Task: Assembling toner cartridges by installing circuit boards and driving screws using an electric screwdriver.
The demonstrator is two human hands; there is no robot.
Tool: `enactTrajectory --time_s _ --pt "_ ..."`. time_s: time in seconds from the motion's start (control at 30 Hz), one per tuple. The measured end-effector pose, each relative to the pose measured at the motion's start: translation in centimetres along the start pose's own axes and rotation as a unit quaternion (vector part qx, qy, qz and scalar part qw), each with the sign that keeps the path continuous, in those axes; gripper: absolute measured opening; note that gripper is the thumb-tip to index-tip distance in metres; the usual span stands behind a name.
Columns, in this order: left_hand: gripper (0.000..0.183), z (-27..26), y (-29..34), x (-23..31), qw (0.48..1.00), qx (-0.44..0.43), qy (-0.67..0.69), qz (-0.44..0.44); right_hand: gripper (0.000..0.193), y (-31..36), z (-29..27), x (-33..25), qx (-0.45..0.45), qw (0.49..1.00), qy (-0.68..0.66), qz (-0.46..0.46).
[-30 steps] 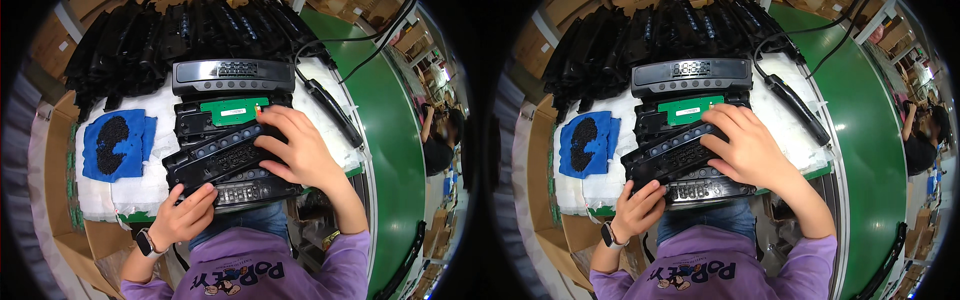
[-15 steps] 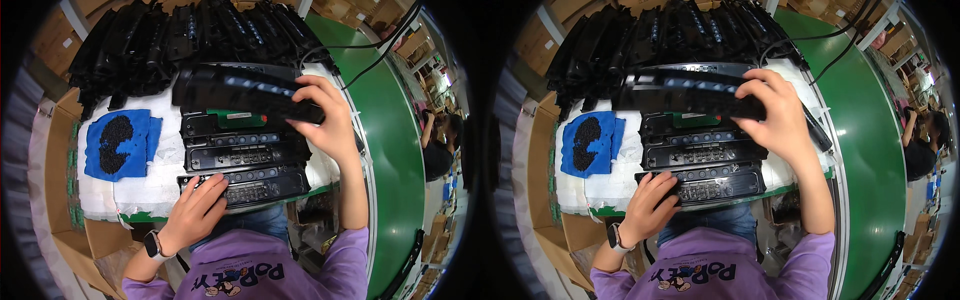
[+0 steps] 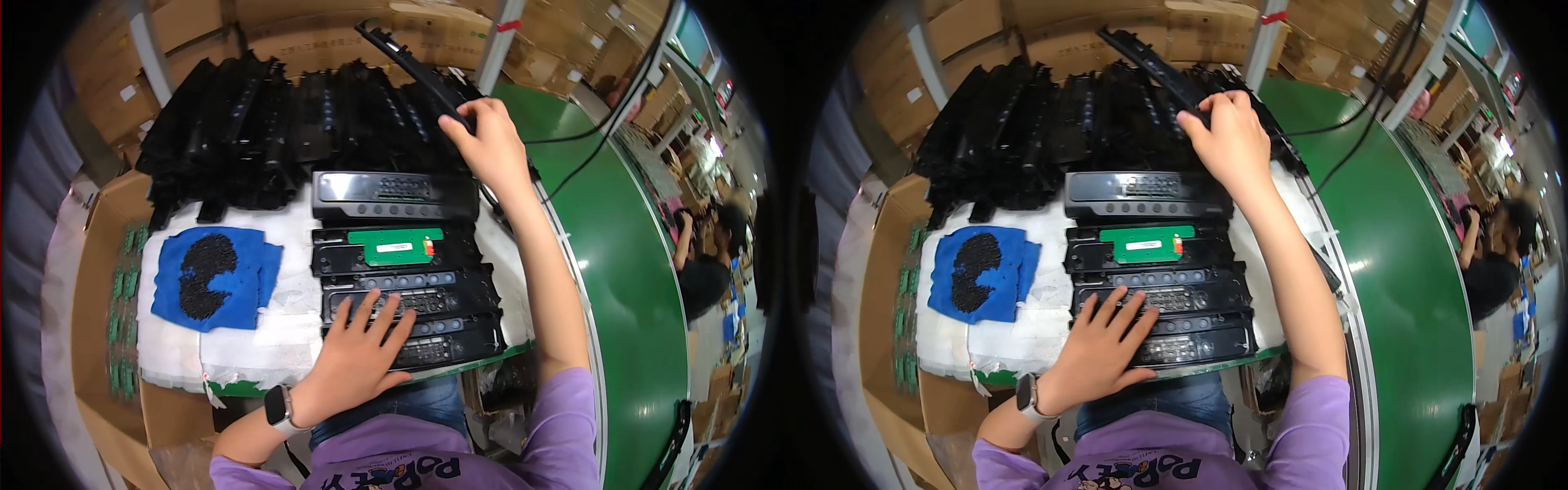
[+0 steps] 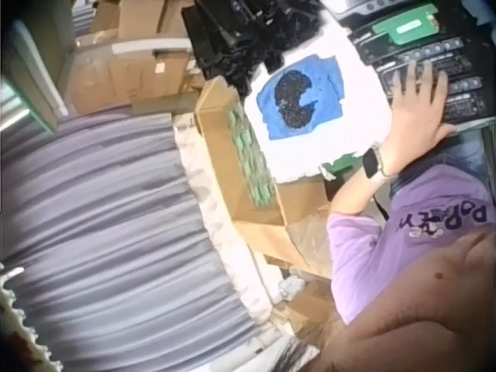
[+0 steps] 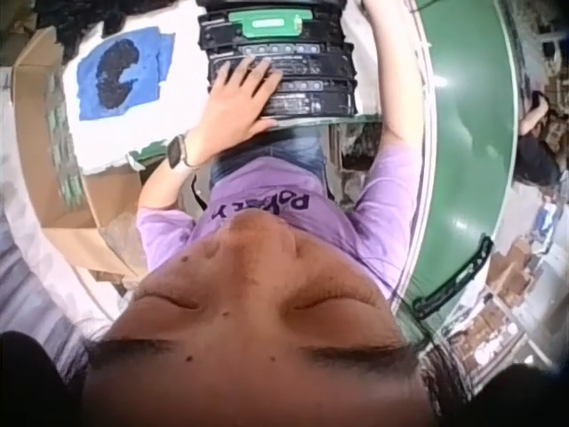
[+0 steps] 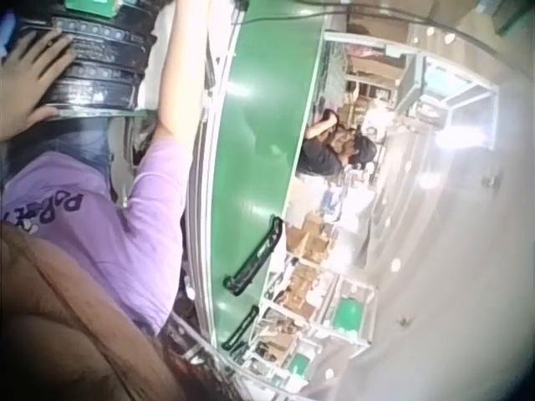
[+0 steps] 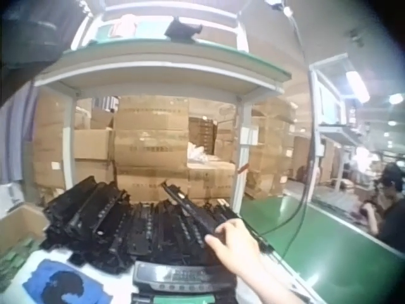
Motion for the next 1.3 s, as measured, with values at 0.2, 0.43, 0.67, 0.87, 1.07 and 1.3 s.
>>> enactTrajectory --time_s 0.2,0.43,0.67,0.87,1.07,1.3 --pt "0.062 -0.7 3.5 -1.2 0.993 0.095 0.019 0.063 0.038 -6.1 6.4 -3.3 -0.129 0.958 0.240 0.086" --pt "0.032 -3.5 17.7 -9.1 0.907 0.381 -0.158 -0.091 0.043 -5.8 8.4 -1.8 -0.170 0.913 0.371 0.007" --pt "0.037 -8.4 37.5 -20.2 0.705 0.417 -0.140 -0.556 0.026 -1.0 3.3 -6.2 0.006 0.944 0.265 -0.194" --pt "0.096 1.0 55.5 -30.3 0.587 -0.004 0.238 -0.774 0.027 10.8 -2.6 -20.0 -0.111 0.926 -0.046 -0.358" --pt "0.116 0.4 50.1 -31.6 0.628 -0.169 0.068 -0.757 0.033 16.0 -3.5 -24.0 -0.225 0.867 -0.098 -0.433" --pt "0.020 0.7 52.9 -32.6 0.737 -0.035 -0.086 -0.669 0.033 19.3 -4.0 -25.0 -0.253 0.857 -0.165 -0.417"
Point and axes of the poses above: each hand's wrist, its own y-axis away from the middle knuckle, its own z-axis out of the palm, x = y × z, the point moved 2 cm from there along -y, towards the middle knuckle, and after that the axes turned 14 degrees about y, right-handed, at the moved point
